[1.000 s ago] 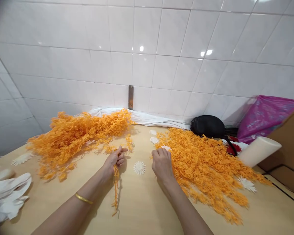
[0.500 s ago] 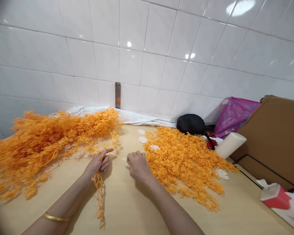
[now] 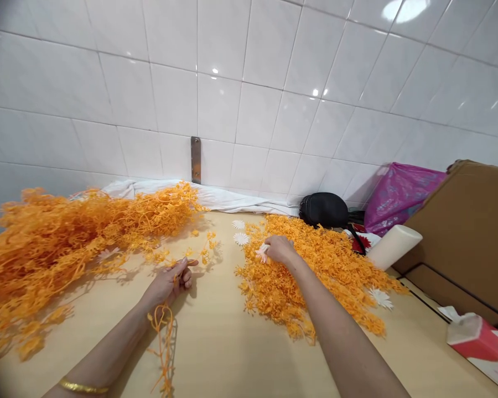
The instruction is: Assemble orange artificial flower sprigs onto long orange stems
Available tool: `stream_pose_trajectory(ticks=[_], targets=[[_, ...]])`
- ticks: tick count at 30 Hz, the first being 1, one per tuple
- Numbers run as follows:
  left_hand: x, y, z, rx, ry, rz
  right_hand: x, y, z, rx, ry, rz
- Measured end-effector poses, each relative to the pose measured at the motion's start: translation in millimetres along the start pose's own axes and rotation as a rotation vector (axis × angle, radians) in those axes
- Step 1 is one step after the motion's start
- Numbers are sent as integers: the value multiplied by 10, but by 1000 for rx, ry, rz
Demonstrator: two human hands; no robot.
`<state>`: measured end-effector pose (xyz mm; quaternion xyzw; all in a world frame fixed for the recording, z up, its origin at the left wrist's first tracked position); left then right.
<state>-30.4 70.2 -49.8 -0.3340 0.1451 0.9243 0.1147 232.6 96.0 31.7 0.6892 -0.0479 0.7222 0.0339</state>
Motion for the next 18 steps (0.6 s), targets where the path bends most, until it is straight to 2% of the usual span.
stream_pose_trajectory(ticks=[7,10,12,14,18], targets=[[38,-3,-13,-5,-2,20,404,56,278,41,-24,144],[47,11,2,6,61,36,547,75,286,26,-14,207],[63,25,15,19,137,64,577,40,153,54,-12,220],[82,37,25,30,192,96,531,-37,-80,121,-9,201],[75,30,6,57,203,92,265,-270,-568,214,53,135]])
Point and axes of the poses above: each hand's wrist, its own y-axis away from the middle knuckle, its own x-axis out of the back of the hand, z = x × y, the point moved 9 cm from there along -y, towards the middle knuckle, and after that the axes turned 10 degrees about y, right-handed, at the moved point
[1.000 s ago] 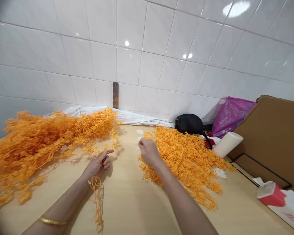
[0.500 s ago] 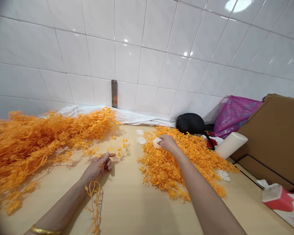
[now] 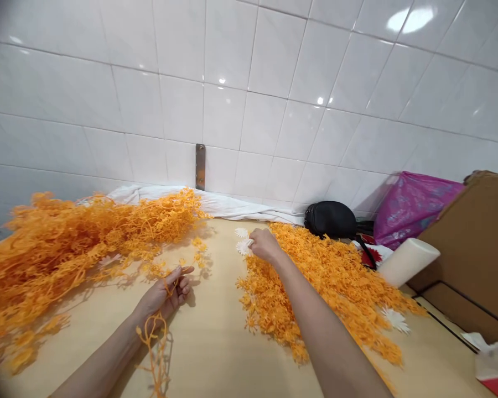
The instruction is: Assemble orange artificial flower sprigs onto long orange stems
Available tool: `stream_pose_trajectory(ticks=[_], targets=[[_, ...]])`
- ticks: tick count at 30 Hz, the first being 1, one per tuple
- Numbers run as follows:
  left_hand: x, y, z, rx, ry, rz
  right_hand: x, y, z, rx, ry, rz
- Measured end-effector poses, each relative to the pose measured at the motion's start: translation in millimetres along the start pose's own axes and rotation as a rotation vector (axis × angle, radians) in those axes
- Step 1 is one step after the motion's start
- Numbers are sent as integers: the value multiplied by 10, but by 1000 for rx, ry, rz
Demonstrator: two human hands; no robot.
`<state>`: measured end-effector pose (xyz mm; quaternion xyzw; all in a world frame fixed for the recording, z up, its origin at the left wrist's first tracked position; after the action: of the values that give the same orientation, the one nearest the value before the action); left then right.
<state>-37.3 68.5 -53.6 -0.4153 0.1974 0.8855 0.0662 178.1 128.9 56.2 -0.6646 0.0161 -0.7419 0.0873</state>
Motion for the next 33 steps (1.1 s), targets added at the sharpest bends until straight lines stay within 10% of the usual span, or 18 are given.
stream_pose_trajectory(ticks=[6,13,22,26,33], targets=[[1,-67,-55,-28,-31,-55,-394,-401,-264,-32,104,-59],[31,-129,-47,-85,-52,-84,58,-575,-175,-204,52,131],[-67,-43,-52,-46,-190,-136,118,242,-530,-153,-832,104],[-110,14,-100,64,-354,-223,-10,564,-359,-277,-867,191],[-141,72,-95,96,-487,-330,-128,990,-799,30,-816,-80]])
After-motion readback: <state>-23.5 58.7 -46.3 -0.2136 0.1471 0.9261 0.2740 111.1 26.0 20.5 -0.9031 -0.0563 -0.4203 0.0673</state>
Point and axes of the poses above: each hand's wrist, its own y-axis away from the middle knuckle, its own x-axis out of the back of the hand, z = x × y, the point moved 9 cm from there along -y, towards the middle knuckle, and after that the axes turned 10 degrees about y, right-handed, at the moved point
